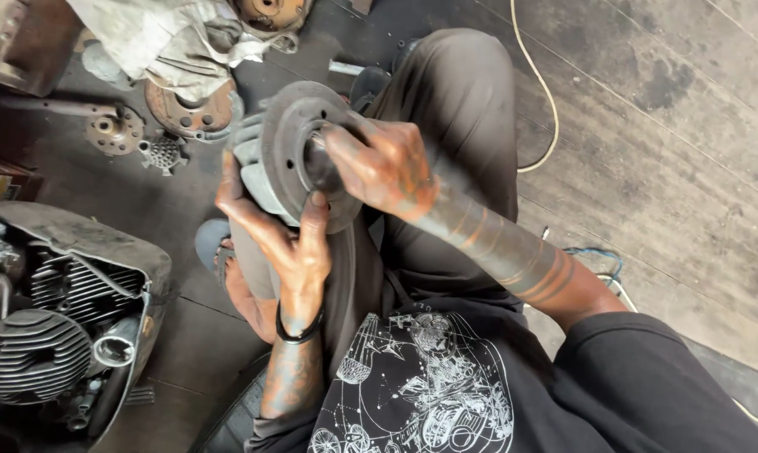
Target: Cleaning and sanding the inner surface of a motorcycle engine component using an abrasive material
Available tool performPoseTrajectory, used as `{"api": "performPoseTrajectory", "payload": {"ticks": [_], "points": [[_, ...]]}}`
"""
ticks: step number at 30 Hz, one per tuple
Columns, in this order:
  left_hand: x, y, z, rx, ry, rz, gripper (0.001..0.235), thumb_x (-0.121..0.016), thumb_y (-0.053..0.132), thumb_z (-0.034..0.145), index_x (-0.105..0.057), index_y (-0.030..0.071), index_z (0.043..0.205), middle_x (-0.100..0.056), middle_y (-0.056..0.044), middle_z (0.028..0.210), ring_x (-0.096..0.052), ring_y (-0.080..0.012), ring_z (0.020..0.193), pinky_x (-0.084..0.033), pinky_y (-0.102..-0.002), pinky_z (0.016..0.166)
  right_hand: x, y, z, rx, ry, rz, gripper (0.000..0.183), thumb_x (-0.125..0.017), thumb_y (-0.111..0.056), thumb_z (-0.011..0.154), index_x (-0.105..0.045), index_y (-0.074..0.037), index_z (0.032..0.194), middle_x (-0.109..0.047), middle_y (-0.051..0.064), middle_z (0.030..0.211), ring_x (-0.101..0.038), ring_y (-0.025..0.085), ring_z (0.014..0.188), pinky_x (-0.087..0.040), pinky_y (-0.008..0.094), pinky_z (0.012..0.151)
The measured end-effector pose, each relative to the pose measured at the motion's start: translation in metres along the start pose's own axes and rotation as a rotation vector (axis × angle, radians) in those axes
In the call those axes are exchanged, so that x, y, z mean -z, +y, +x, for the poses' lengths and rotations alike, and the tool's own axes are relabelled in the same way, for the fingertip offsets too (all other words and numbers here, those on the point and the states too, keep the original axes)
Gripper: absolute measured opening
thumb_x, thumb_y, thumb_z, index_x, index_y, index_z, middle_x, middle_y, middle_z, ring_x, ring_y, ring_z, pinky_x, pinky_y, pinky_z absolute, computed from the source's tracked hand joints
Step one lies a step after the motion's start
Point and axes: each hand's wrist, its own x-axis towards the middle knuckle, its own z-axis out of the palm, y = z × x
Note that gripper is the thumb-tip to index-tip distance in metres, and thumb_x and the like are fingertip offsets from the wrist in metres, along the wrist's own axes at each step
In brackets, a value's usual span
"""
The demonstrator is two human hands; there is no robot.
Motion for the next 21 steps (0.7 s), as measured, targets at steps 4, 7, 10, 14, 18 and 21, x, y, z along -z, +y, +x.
{"api": "performPoseTrajectory", "payload": {"ticks": [4,7,10,14,18,21], "points": [[-0.004,0.006,0.005,-0.013,-0.023,-0.019,0.083,-0.077,0.028,0.091,-0.030,-0.004,0.152,-0.038,-0.026,0.149,-0.035,-0.0355,0.146,-0.021,-0.048,0.128,0.021,-0.025,0.019,-0.433,-0.273,0.246,0.007,-0.066,-0.012,0.094,-0.061,-0.010,0.090,-0.059,0.013,0.067,-0.066,0.044,0.065,-0.053,0.051,0.051],[-0.004,-0.006,-0.001,-0.014,-0.020,-0.034,0.086,-0.078,0.026,0.089,-0.030,-0.002,0.155,-0.037,-0.025,0.152,-0.034,-0.0355,0.148,-0.019,-0.046,0.129,0.027,-0.019,0.025,-0.554,-0.455,0.266,0.012,-0.067,-0.006,0.086,-0.058,-0.010,0.080,-0.065,0.012,0.063,-0.067,0.047,0.062,-0.053,0.051,0.052],[-0.002,-0.005,0.002,0.001,-0.017,-0.012,0.086,-0.080,0.023,0.088,-0.031,-0.004,0.153,-0.036,-0.026,0.152,-0.035,-0.0375,0.147,-0.020,-0.048,0.127,0.030,-0.016,0.027,-0.594,-0.534,0.409,0.004,-0.065,-0.007,0.086,-0.064,-0.004,0.086,-0.069,0.024,0.073,-0.068,0.055,0.077,-0.054,0.061,0.065],[0.000,0.000,0.001,0.009,-0.025,-0.028,0.085,-0.078,0.025,0.092,-0.029,0.001,0.157,-0.033,-0.023,0.158,-0.032,-0.0340,0.151,-0.018,-0.047,0.130,0.012,-0.020,0.008,-0.325,-0.144,0.263,0.007,-0.060,-0.007,0.095,-0.059,-0.011,0.089,-0.057,0.011,0.064,-0.066,0.038,0.058,-0.053,0.043,0.049],[0.011,0.007,-0.004,0.002,-0.025,0.083,0.085,-0.076,0.027,0.094,-0.027,-0.001,0.157,-0.031,-0.024,0.159,-0.029,-0.0347,0.152,-0.018,-0.049,0.129,-0.012,0.004,-0.007,0.075,0.140,-0.013,0.018,-0.053,-0.015,0.103,-0.068,-0.014,0.094,-0.058,0.004,0.078,-0.066,0.024,0.063,-0.056,0.032,0.053],[0.014,0.003,-0.004,0.035,-0.023,-0.013,0.088,-0.076,0.027,0.093,-0.023,0.007,0.160,-0.025,-0.022,0.163,-0.025,-0.0336,0.155,-0.014,-0.052,0.131,0.004,-0.022,0.013,-0.043,0.048,0.044,0.022,-0.049,-0.015,0.104,-0.065,-0.012,0.089,-0.044,0.000,0.067,-0.056,0.028,0.052,-0.053,0.032,0.048]]}}
